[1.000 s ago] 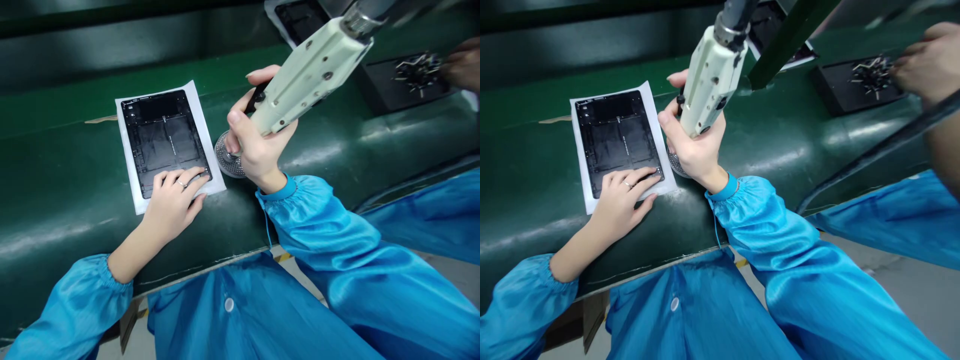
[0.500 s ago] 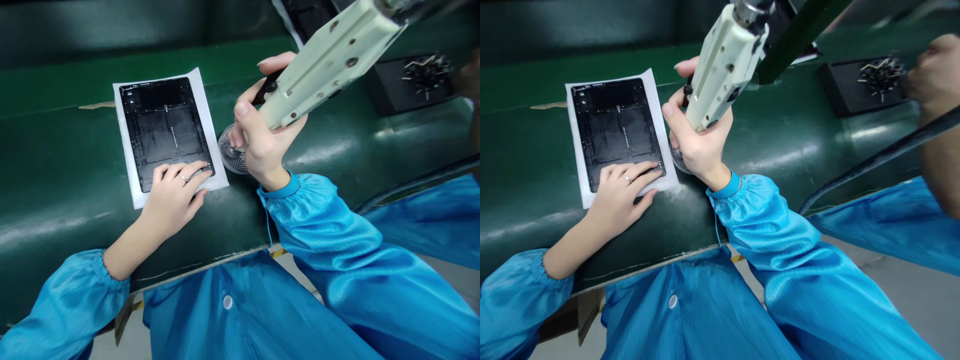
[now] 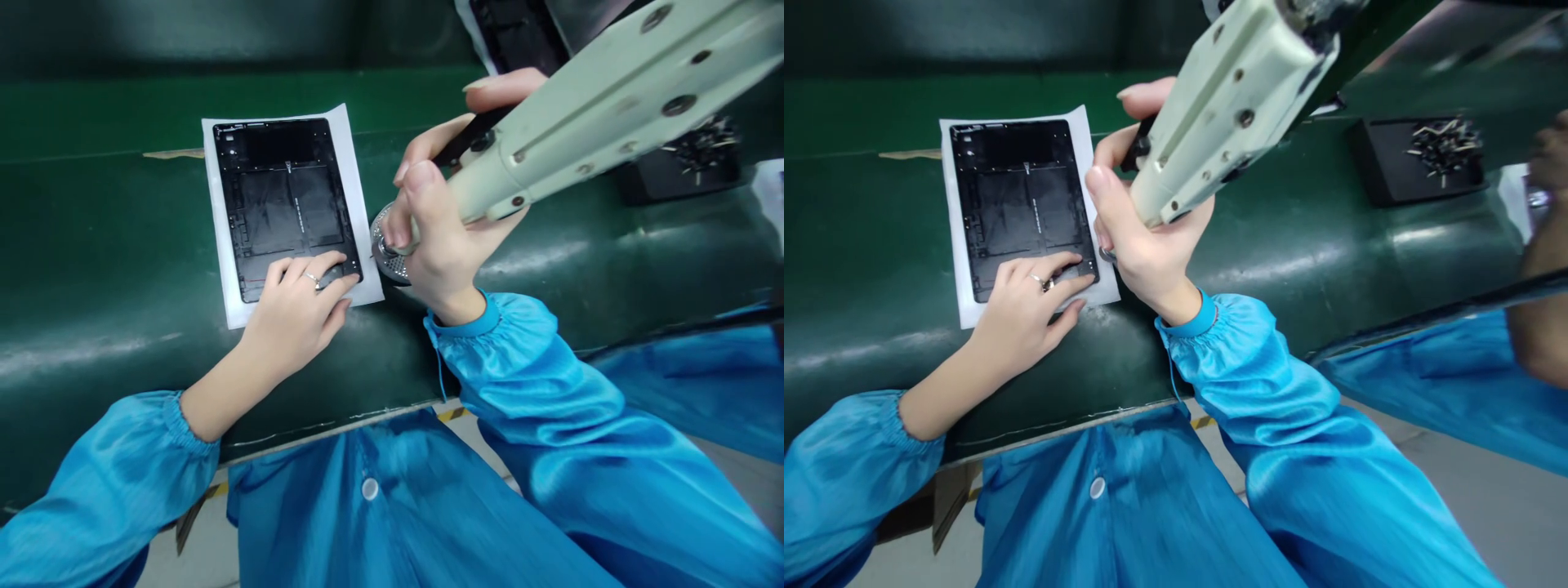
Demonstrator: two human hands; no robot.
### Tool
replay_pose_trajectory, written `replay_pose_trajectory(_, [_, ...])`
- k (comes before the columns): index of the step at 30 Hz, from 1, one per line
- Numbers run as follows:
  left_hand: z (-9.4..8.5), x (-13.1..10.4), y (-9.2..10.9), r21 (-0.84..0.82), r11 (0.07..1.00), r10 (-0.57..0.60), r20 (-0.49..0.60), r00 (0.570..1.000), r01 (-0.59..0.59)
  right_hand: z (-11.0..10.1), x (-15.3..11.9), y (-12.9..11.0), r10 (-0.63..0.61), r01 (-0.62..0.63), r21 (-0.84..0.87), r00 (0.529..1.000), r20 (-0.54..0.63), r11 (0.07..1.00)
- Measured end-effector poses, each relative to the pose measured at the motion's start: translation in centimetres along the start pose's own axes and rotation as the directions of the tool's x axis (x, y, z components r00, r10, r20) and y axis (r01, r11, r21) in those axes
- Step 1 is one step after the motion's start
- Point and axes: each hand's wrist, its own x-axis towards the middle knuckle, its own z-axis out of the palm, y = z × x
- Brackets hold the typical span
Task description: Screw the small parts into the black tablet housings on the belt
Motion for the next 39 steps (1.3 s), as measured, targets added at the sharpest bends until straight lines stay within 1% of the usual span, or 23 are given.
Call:
replay_pose_trajectory(3, [0.2, -0.1, 0.0, 0.014, 1.0, 0.005, -0.007, 1.0, -0.005, 1.0, -0.5, 0.1, 0.003, -0.005, 0.045, 0.999, 0.049, 0.999])
replay_pose_trajectory(6, [0.4, -0.1, 0.0, 0.031, 0.999, 0.009, -0.015, 1.0, -0.008, 1.8, -0.6, 0.7, -0.019, 0.016, 0.057, 0.998, 0.055, 0.998])
replay_pose_trajectory(10, [0.5, -0.1, 0.0, 0.042, 0.999, 0.018, -0.032, 0.999, -0.017, 2.4, -0.7, 1.2, -0.015, 0.004, 0.137, 0.997, 0.081, 0.99])
replay_pose_trajectory(16, [0.6, -0.1, 0.0, 0.068, 0.997, 0.044, -0.074, 0.996, -0.039, 2.4, -1.2, 0.8, 0.12, -0.126, 0.076, 0.99, 0.078, 0.989])
replay_pose_trajectory(21, [0.8, -0.2, 0.1, 0.077, 0.996, 0.038, -0.041, 0.998, -0.035, 2.5, -1.5, 0.8, 0.125, -0.126, 0.004, 0.989, 0.074, 0.992])
replay_pose_trajectory(23, [0.9, -0.2, 0.2, 0.075, 0.997, 0.032, -0.031, 0.999, -0.03, 2.5, -1.5, 0.7, 0.131, -0.13, -0.021, 0.987, 0.092, 0.991])
replay_pose_trajectory(25, [0.8, -0.1, 0.1, 0.058, 0.998, 0.012, -0.013, 1.0, -0.012, 2.4, -1.5, 0.6, 0.162, -0.157, -0.056, 0.981, 0.111, 0.986])
replay_pose_trajectory(26, [0.5, 0.0, 0.0, 0.034, 0.999, 0.006, 0.005, 1.0, -0.006, 2.4, -1.5, 0.5, 0.179, -0.171, -0.075, 0.977, 0.116, 0.982])
replay_pose_trajectory(28, [-0.6, 0.4, -0.8, -0.055, 0.998, 0.026, 0.077, 0.997, -0.022, 2.3, -1.4, 0.5, 0.204, -0.193, -0.102, 0.972, 0.115, 0.976])
replay_pose_trajectory(30, [-2.5, 0.8, -1.8, -0.155, 0.988, 0.048, 0.163, 0.986, -0.022, 2.3, -1.4, 0.6, 0.226, -0.212, -0.119, 0.966, 0.122, 0.97])
replay_pose_trajectory(31, [-3.7, 1.0, -2.4, -0.175, 0.984, 0.022, 0.19, 0.982, 0.012, 2.3, -1.5, 0.7, 0.222, -0.209, -0.11, 0.967, 0.126, 0.972])
replay_pose_trajectory(32, [-4.9, 1.1, -3.0, -0.155, 0.984, -0.05, 0.205, 0.977, 0.083, 2.3, -1.5, 0.8, 0.212, -0.201, -0.09, 0.968, 0.134, 0.975])
replay_pose_trajectory(33, [-6.2, 1.1, -3.5, -0.107, 0.978, -0.156, 0.2, 0.967, 0.18, 2.3, -1.5, 0.9, 0.196, -0.189, -0.058, 0.97, 0.144, 0.98])
replay_pose_trajectory(34, [-7.3, 0.9, -3.9, -0.044, 0.955, -0.282, 0.179, 0.943, 0.294, 2.2, -1.5, 1.0, 0.179, -0.178, -0.017, 0.972, 0.154, 0.984])
replay_pose_trajectory(35, [-8.2, 0.5, -4.3, 0.022, 0.911, -0.41, 0.153, 0.899, 0.412, 2.2, -1.6, 1.0, 0.165, -0.171, 0.023, 0.972, 0.167, 0.985])
replay_pose_trajectory(37, [-9.2, -0.5, -4.6, 0.147, 0.777, -0.627, 0.102, 0.772, 0.612, 2.1, -1.7, 1.1, 0.149, -0.169, 0.082, 0.968, 0.202, 0.982])
replay_pose_trajectory(38, [-9.3, -1.1, -4.7, 0.206, 0.707, -0.701, 0.084, 0.708, 0.676, 2.2, -1.7, 1.1, 0.137, -0.162, 0.105, 0.967, 0.215, 0.981])
replay_pose_trajectory(39, [-9.2, -1.7, -4.6, 0.256, 0.652, -0.749, 0.068, 0.66, 0.714, 2.2, -1.8, 1.0, 0.123, -0.153, 0.121, 0.967, 0.222, 0.981])
